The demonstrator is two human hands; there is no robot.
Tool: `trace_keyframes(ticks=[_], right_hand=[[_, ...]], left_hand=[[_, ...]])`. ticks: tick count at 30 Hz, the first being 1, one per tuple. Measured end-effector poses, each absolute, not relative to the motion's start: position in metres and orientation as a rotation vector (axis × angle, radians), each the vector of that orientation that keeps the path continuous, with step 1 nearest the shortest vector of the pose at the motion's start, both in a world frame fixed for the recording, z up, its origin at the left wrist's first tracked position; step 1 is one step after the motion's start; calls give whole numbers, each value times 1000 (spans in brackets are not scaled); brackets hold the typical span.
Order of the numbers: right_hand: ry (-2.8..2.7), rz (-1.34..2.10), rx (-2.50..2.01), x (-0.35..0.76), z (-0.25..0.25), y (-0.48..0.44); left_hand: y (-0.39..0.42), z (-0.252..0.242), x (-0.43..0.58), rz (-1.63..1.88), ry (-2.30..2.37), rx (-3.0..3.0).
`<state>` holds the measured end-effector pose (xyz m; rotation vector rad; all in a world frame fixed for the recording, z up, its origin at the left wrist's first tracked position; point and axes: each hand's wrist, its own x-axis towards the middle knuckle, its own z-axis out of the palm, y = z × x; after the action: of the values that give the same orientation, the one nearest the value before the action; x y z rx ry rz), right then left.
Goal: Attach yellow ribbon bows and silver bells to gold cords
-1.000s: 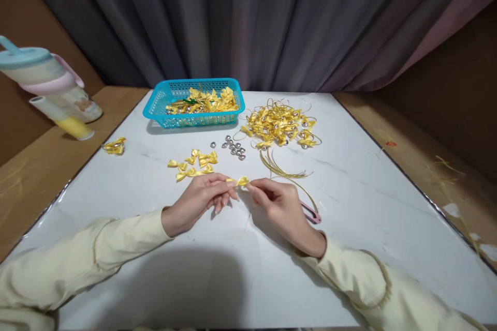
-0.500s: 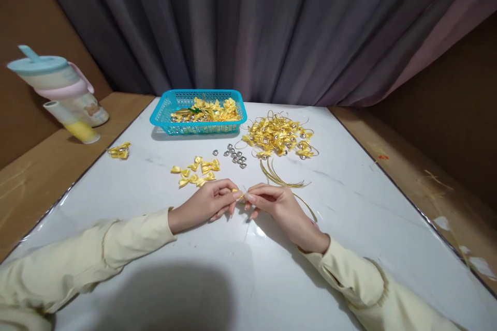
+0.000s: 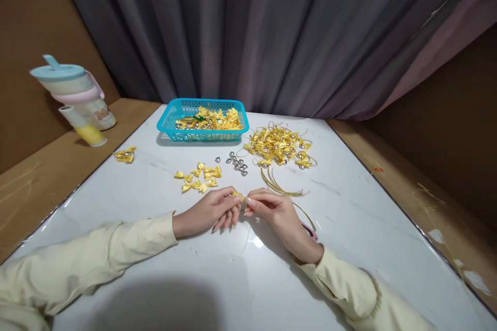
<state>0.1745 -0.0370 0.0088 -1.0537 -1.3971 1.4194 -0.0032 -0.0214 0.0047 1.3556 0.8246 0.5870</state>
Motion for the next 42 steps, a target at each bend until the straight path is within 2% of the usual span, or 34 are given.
trace_keyframes(ticks=[5,12,21,42], right_hand=[[-1422,1444,-1051,173,11,-39],[-1316,1172,-1237,179,16,-42],[-1385,1564,-1235,170,18,-53],[-1372,1566,-1225,171,14,-53]], left_hand=[[-21,6,-4,592,803,1330],[-20,8,-3,616,877,1281],[-22,8,-4,614,871,1310],[-22,8,-3,628,855,1310]])
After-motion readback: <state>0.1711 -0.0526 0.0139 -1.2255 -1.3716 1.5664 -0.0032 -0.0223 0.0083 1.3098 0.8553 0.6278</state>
